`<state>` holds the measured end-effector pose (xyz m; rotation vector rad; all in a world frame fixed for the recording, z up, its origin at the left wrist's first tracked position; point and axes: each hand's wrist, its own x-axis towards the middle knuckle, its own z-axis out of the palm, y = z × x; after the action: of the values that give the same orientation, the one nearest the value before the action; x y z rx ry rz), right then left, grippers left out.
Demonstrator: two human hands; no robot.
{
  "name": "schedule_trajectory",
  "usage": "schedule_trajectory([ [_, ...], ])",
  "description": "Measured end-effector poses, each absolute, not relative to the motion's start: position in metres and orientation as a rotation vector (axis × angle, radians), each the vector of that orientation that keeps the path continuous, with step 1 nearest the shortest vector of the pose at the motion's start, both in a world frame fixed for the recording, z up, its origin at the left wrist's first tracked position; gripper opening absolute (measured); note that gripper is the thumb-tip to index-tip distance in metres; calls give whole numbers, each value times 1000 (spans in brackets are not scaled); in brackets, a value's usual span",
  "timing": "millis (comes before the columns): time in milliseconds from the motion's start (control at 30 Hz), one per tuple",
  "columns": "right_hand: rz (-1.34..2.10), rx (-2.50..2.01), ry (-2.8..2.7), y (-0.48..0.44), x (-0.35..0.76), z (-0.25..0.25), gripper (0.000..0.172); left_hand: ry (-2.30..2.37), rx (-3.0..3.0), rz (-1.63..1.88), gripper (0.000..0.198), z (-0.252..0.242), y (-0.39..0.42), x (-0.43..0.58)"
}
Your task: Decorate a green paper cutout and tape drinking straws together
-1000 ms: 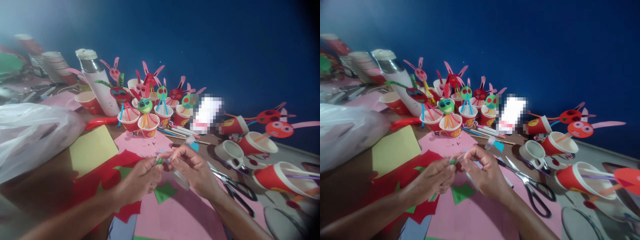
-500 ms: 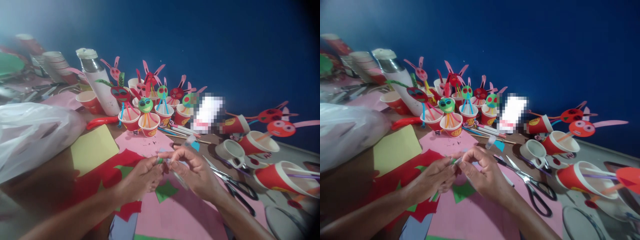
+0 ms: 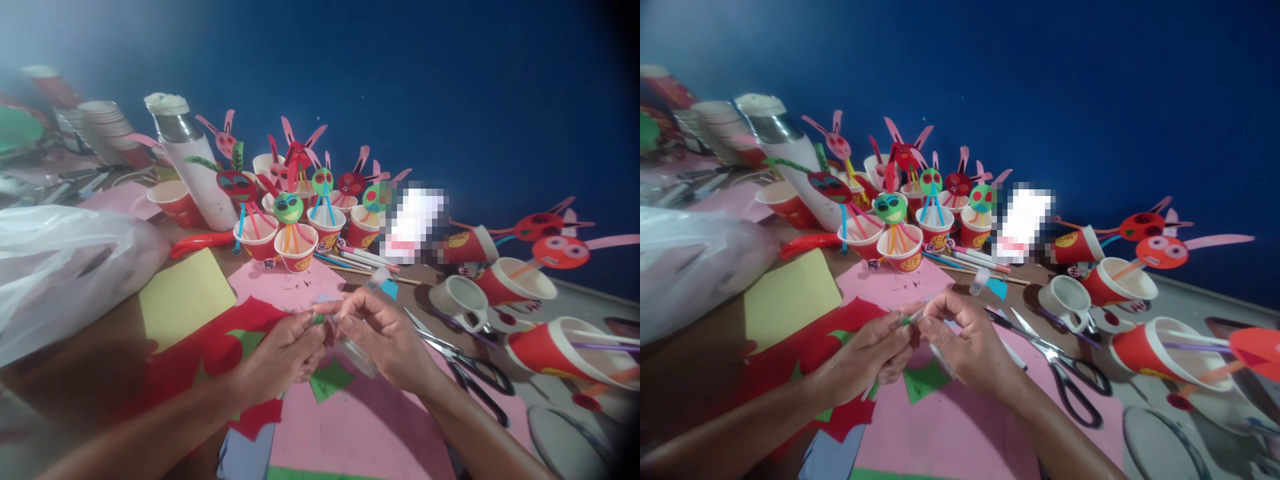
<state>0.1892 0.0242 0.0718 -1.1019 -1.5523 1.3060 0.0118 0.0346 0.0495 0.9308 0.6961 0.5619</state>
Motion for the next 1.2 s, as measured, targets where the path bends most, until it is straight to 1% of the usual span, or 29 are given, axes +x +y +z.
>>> schedule_trajectory([
  [167, 1297, -1122, -1505, 27, 195, 74, 19, 765, 1098, 586, 33, 47, 35, 10],
  [367, 1432, -1169, -1490, 26, 195, 75, 24, 733, 1083, 617, 35, 47, 34, 9],
  [533, 1343, -1192, -1593, 26, 190, 75, 23, 780, 1234, 623, 28, 53, 33, 10],
  [633, 1223, -1253, -1676, 25, 189, 77, 22, 835, 1339, 623, 23, 57, 33, 10],
  [700, 1123, -1276, -1748, 24, 188, 78, 21, 849, 1365, 612, 20, 57, 33, 10],
  [800, 1076, -1261, -1817, 23, 187, 78, 21, 843, 1345, 590, 13, 57, 33, 9],
  [967, 1051, -1293, -1857, 22, 184, 78, 22, 859, 1300, 532, 13, 61, 35, 9],
  [1200, 1013, -1354, -1892, 19, 180, 77, 21, 918, 1423, 434, 10, 66, 37, 5],
])
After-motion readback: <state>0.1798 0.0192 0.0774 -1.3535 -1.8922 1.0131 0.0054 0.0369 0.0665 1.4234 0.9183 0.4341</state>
